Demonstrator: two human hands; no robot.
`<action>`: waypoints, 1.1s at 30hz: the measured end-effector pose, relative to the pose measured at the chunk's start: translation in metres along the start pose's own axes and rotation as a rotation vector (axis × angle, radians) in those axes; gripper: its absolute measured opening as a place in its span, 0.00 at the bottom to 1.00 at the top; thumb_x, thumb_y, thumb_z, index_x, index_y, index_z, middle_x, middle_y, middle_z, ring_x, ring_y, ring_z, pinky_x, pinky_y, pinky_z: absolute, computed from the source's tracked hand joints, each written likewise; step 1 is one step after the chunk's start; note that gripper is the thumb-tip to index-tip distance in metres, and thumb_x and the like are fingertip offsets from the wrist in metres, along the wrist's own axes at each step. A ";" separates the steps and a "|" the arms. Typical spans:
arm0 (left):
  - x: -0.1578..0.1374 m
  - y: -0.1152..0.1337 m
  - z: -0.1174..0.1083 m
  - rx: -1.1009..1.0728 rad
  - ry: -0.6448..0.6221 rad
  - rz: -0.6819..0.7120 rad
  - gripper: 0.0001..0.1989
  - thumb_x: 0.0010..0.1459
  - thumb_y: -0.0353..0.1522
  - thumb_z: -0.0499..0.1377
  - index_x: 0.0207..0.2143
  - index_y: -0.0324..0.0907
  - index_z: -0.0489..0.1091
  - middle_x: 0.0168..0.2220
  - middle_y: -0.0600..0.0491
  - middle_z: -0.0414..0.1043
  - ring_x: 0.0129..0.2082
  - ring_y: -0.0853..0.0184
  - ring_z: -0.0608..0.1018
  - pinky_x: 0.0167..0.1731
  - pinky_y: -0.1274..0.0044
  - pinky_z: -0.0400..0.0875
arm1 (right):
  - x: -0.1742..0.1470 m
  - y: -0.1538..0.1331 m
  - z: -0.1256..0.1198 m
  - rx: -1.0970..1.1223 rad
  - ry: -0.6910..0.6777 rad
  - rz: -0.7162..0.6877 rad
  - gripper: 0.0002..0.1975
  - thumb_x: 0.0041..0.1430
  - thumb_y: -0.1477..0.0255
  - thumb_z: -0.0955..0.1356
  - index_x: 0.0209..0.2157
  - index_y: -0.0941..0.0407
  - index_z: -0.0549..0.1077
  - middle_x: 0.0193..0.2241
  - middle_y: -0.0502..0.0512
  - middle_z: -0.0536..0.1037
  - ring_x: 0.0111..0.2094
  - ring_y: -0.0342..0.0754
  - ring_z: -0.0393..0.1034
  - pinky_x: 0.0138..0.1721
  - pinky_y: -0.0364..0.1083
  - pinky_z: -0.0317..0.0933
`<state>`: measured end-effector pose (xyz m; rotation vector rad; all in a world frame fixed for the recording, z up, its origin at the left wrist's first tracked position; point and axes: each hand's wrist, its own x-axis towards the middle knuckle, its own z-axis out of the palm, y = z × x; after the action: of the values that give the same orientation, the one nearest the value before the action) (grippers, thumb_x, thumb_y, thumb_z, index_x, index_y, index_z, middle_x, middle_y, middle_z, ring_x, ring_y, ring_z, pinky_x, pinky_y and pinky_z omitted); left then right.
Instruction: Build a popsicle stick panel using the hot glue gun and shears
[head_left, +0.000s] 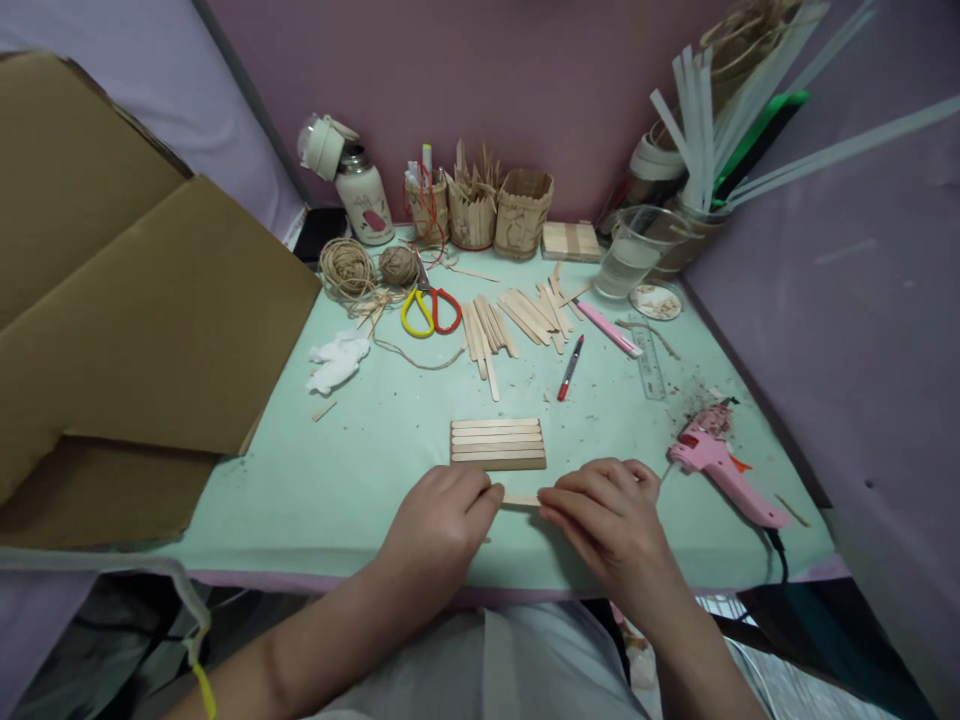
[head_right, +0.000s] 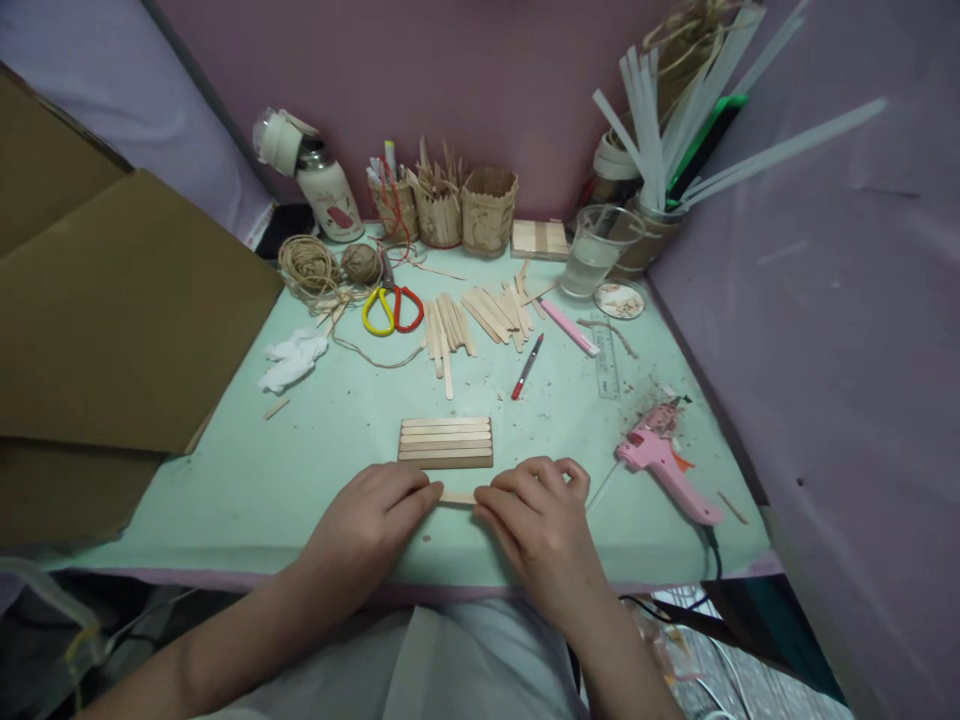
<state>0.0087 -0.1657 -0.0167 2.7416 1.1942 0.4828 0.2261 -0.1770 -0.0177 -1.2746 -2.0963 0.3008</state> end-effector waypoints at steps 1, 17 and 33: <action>0.002 -0.001 0.001 0.000 0.005 -0.001 0.09 0.60 0.25 0.55 0.42 0.37 0.72 0.34 0.48 0.74 0.33 0.61 0.74 0.31 0.70 0.69 | 0.001 0.001 0.001 -0.005 0.004 0.002 0.03 0.63 0.72 0.69 0.37 0.51 0.76 0.31 0.50 0.80 0.37 0.49 0.68 0.44 0.54 0.47; -0.014 -0.030 0.006 -0.229 0.283 -0.306 0.05 0.62 0.28 0.58 0.39 0.40 0.74 0.34 0.50 0.73 0.37 0.65 0.73 0.37 0.72 0.71 | 0.010 0.028 0.014 0.043 0.049 0.096 0.03 0.61 0.71 0.69 0.33 0.52 0.77 0.29 0.51 0.79 0.35 0.49 0.68 0.41 0.53 0.51; -0.012 -0.034 0.013 -0.217 0.274 -0.304 0.08 0.63 0.29 0.56 0.37 0.43 0.75 0.33 0.50 0.73 0.36 0.65 0.73 0.36 0.71 0.71 | 0.013 0.027 0.017 -0.059 0.062 0.067 0.05 0.61 0.72 0.69 0.32 0.52 0.78 0.28 0.50 0.80 0.34 0.48 0.68 0.42 0.53 0.49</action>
<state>-0.0182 -0.1515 -0.0397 2.3127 1.4871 0.9084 0.2300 -0.1502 -0.0386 -1.3730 -2.0265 0.2274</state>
